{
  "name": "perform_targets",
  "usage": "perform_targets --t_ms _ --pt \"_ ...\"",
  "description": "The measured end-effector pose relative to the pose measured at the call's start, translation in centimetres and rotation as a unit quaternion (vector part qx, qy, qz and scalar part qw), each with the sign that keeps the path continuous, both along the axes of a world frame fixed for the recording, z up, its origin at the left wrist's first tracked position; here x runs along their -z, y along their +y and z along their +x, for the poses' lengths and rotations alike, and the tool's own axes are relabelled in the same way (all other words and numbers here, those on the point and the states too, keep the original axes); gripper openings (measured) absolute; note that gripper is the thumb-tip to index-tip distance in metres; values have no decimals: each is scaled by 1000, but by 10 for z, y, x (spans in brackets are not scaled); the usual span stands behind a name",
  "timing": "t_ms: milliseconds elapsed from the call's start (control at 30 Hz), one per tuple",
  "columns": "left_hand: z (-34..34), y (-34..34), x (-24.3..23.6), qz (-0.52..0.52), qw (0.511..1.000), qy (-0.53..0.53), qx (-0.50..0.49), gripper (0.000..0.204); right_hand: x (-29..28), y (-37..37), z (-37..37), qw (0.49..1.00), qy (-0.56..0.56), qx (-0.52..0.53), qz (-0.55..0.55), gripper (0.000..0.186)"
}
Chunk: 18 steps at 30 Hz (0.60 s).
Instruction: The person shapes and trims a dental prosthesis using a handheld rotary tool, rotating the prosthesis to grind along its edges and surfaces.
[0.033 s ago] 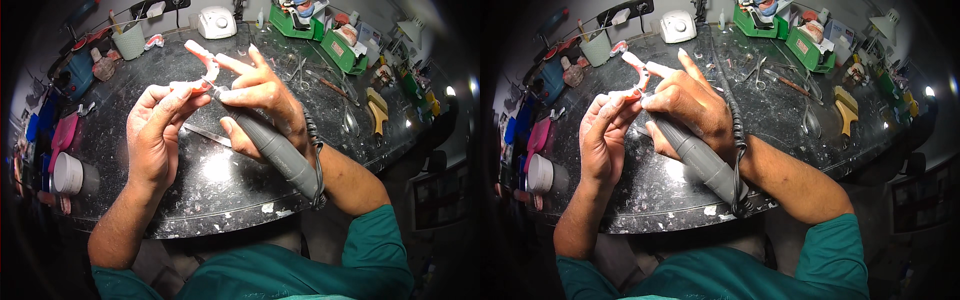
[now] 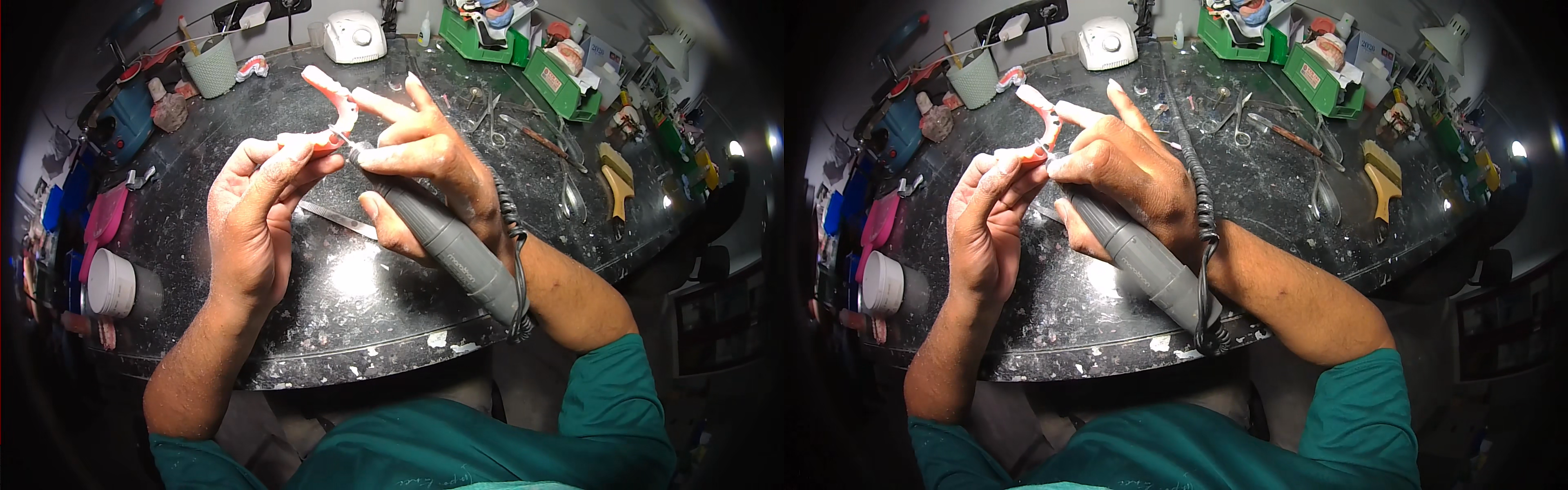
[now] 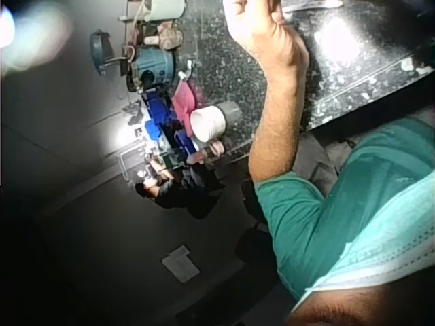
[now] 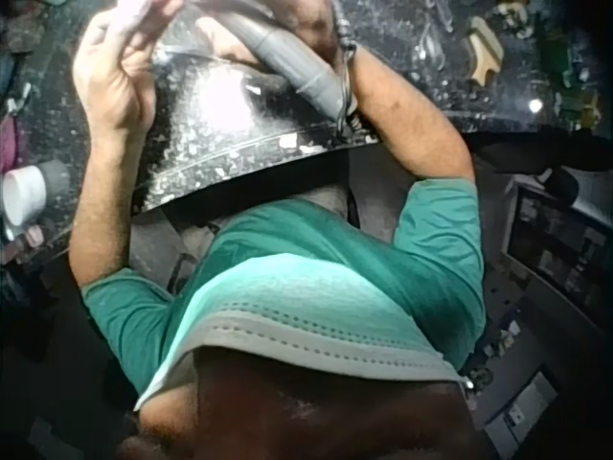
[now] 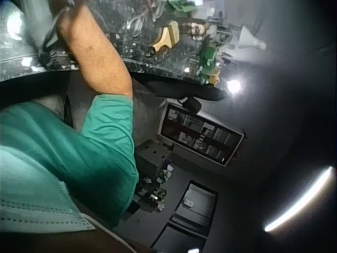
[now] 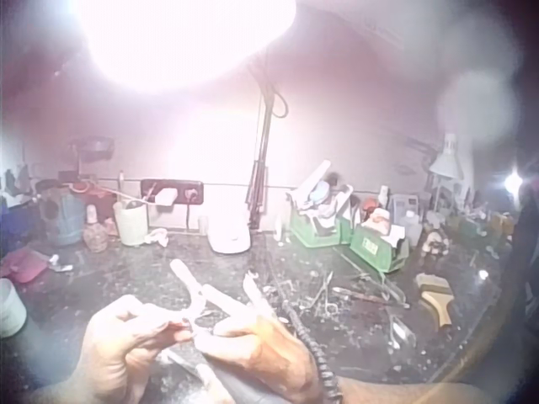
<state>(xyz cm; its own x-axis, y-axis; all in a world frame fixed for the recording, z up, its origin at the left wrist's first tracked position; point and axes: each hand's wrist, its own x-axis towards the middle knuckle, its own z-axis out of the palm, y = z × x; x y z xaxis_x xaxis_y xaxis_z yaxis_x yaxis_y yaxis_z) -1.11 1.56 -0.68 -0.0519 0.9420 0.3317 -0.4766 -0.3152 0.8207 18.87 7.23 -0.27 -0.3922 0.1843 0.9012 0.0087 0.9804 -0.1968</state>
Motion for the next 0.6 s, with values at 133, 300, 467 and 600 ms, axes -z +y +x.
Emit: perform_targets --t_ms 133,300,467,600 --pt "-1 0 0 1 1000 0 3 13 -1 0 1 1000 -6 -2 3 41" --pt "0 0 0 2 1000 8 -2 14 0 0 1 1000 -10 -1 4 41" --pt "2 1 1 11 1000 9 -10 14 3 2 -1 1000 7 -1 1 41" --pt "2 1 1 22 1000 5 -3 14 1 3 -2 1000 11 -5 -2 40"
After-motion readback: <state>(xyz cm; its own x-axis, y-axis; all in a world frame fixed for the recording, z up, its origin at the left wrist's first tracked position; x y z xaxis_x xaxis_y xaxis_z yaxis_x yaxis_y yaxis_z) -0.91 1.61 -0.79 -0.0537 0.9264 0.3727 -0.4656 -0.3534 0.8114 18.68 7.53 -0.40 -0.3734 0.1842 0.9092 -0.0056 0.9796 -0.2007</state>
